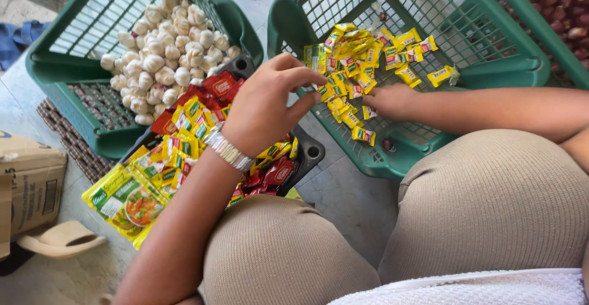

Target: The person sorts yellow, red, and green packets from a black tray and one green basket into another green basket by hand.

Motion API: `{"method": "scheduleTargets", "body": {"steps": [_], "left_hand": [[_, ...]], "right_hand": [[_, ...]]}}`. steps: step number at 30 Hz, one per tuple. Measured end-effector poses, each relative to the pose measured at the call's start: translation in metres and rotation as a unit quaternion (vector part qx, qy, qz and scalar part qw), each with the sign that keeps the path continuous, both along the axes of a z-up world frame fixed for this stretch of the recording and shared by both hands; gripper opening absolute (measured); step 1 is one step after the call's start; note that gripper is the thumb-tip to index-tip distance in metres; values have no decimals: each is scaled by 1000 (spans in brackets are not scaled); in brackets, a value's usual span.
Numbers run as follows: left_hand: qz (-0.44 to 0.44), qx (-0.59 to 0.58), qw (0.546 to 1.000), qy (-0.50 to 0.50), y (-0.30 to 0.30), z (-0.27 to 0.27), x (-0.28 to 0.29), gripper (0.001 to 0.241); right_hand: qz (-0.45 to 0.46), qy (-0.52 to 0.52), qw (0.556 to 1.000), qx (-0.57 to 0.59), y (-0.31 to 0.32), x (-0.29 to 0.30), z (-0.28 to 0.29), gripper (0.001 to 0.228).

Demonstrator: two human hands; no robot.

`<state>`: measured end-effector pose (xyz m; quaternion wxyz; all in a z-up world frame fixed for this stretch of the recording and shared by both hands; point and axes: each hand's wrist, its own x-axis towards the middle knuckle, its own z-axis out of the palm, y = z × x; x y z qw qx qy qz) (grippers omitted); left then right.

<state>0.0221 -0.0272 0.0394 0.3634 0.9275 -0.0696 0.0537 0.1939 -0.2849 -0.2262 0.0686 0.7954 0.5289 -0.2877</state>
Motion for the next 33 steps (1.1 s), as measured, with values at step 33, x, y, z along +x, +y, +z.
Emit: {"method": "scheduleTargets", "body": {"steps": [33], "left_hand": [[168, -216, 949, 155, 4, -83, 60, 36]], "right_hand": [[-318, 486, 765, 278, 62, 13, 138, 31]]}}
